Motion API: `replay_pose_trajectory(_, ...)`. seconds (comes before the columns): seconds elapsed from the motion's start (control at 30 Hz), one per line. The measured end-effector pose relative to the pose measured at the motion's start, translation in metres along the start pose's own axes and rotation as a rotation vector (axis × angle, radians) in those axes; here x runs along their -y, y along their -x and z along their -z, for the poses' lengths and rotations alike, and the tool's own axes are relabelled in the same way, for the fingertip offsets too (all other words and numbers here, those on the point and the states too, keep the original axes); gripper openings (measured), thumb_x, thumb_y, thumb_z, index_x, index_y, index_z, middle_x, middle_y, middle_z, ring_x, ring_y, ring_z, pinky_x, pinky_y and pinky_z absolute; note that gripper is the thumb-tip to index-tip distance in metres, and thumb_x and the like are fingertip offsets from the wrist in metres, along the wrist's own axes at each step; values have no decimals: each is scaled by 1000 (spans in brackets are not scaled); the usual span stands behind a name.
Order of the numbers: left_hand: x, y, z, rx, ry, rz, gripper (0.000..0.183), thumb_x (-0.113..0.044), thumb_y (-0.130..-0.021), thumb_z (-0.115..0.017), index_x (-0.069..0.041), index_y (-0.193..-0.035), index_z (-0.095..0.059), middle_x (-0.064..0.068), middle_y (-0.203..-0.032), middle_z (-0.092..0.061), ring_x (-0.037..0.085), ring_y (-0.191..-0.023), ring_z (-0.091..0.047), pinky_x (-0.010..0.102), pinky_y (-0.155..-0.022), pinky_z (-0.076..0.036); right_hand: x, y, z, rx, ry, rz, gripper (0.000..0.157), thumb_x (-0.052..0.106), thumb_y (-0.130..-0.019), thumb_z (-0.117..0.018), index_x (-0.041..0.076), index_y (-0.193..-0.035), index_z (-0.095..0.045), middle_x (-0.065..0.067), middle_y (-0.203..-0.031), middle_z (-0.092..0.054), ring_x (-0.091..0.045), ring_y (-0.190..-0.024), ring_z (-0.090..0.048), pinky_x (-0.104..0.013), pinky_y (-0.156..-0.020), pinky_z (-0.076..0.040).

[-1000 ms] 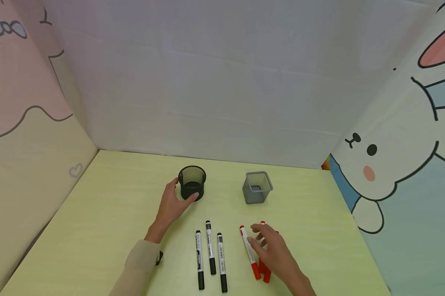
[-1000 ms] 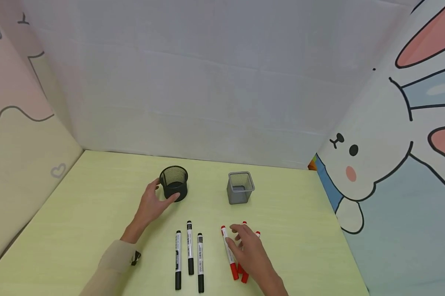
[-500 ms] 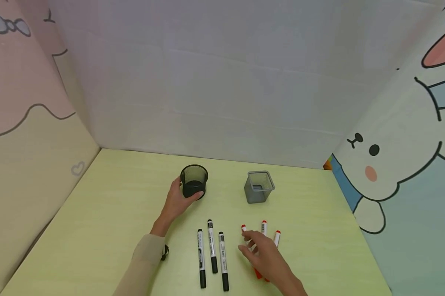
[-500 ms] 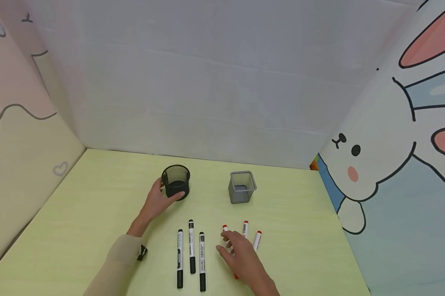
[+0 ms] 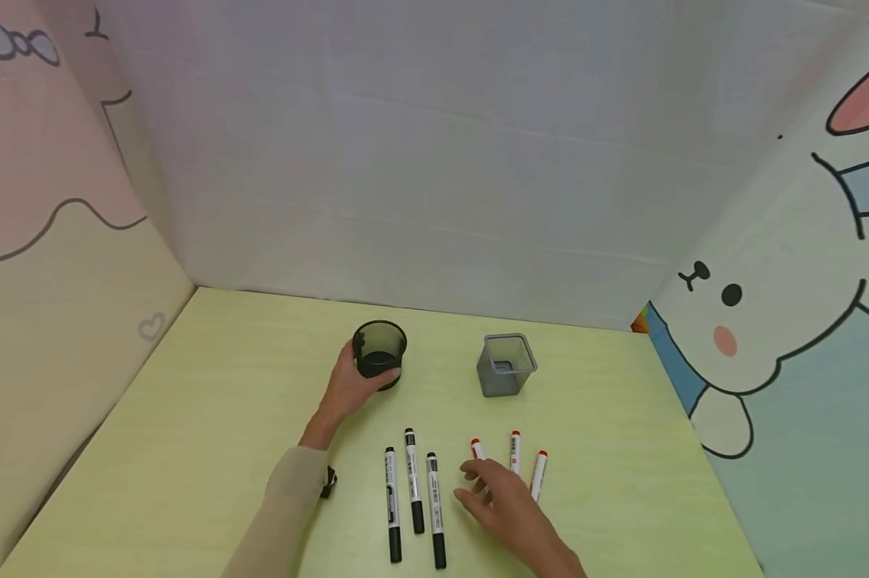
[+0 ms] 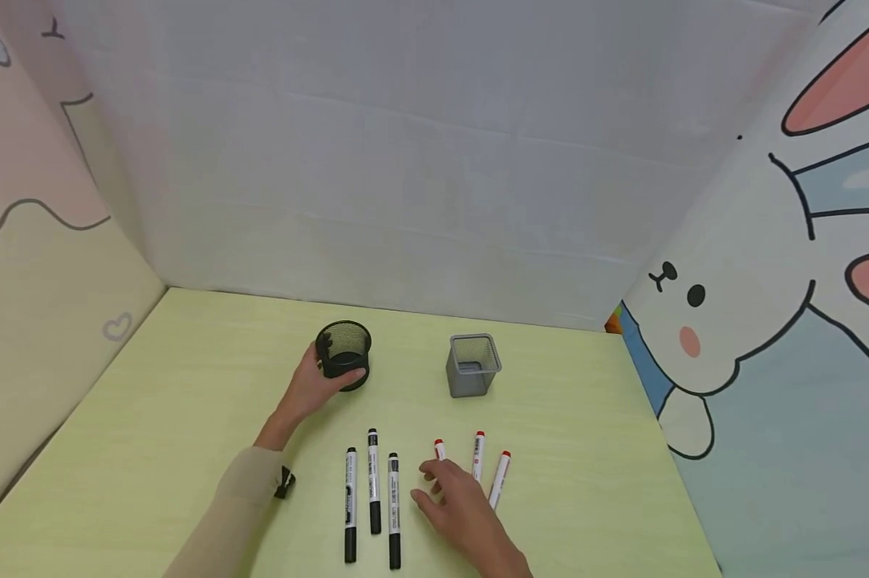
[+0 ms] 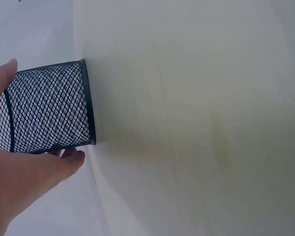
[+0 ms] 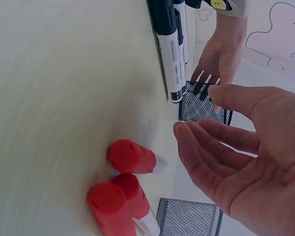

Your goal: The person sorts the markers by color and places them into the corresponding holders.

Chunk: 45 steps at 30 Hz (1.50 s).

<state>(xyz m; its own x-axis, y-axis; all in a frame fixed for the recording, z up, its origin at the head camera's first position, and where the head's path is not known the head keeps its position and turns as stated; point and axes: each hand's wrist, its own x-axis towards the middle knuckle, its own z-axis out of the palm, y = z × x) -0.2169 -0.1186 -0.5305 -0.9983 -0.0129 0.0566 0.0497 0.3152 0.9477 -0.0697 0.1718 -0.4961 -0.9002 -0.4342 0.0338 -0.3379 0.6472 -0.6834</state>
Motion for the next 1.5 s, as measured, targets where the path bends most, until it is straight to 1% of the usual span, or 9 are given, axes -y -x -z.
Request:
replay_pose_trajectory(0.13, 0, -4, -1, 9, 5, 14, 106, -32, -83, -87, -6, -161, -21, 19, -158, -36, 36, -146, -36, 57, -115, -32, 3, -1, -3, 16, -7, -8, 26, 16, -94, -77, 2, -114, -68, -6, -103, -69, -8, -82, -61, -28, -71, -56)
replay_pose_trajectory(0.3, -2, -6, -1, 36, 16, 39, 108, -32, -83, -88, -8, -162, -18, 19, -159, -35, 37, -146, -35, 58, -115, -32, 8, -2, -8, 57, -37, -26, 27, 17, -94, -77, 1, -114, -68, -5, -100, -68, -8, -81, -61, -28, -70, -55)
replay_pose_trajectory(0.47, -2, -7, 0, 47, 12, 56, 110, -32, -84, -87, -7, -162, -15, 21, -160, -33, 38, -147, -33, 59, -115, -31, 12, -4, -14, 93, -34, -79, 31, 21, -92, -79, 3, -114, -67, -2, -97, -67, -6, -78, -58, -27, -70, -53)
replay_pose_trajectory(0.63, -2, -8, -1, 50, 31, 64, 108, -32, -83, -87, -6, -161, -17, 20, -159, -35, 38, -146, -35, 59, -114, -33, 15, -7, -18, 103, -22, -113, 32, 22, -92, -80, 3, -115, -67, 1, -95, -65, -6, -76, -56, -27, -69, -52)
replay_pose_trajectory(0.87, -1, -11, -1, 49, 52, 40, 102, -26, -84, -87, -6, -159, -22, 20, -157, -38, 38, -144, -38, 56, -114, -33, 20, -14, -23, 124, -28, -207, 35, 24, -91, -80, 4, -116, -67, 2, -94, -63, -9, -76, -54, -27, -71, -52)
replay_pose_trajectory(0.97, 0, -13, -1, 52, 49, 32, 101, -26, -83, -87, -5, -158, -24, 21, -155, -39, 38, -144, -38, 56, -114, -33, 22, -16, -25, 120, -28, -232, 35, 25, -91, -81, 5, -115, -66, 2, -93, -62, -10, -76, -54, -27, -70, -51)
replay_pose_trajectory(1.13, 1, -14, -1, 66, 42, 40, 101, -26, -84, -87, -4, -158, -22, 22, -155, -39, 38, -143, -38, 56, -114, -34, 24, -19, -29, 89, -21, -255, 33, 24, -89, -83, 5, -110, -65, 3, -90, -58, -11, -76, -52, -26, -69, -48)
replay_pose_trajectory(1.3, 3, -15, 0, 76, 30, 49, 101, -27, -84, -86, -5, -158, -20, 23, -154, -39, 39, -143, -39, 56, -113, -35, 25, -21, -32, 67, -10, -261, 29, 21, -87, -84, 6, -104, -64, 3, -87, -57, -11, -74, -52, -27, -68, -48)
replay_pose_trajectory(1.5, 1, -14, 1, 85, 26, 46, 100, -27, -85, -85, -5, -158, -20, 23, -155, -38, 39, -144, -38, 57, -113, -34, 27, -24, -31, 57, -1, -263, 25, 17, -87, -84, 6, -98, -63, 2, -84, -56, -11, -73, -52, -28, -67, -48)
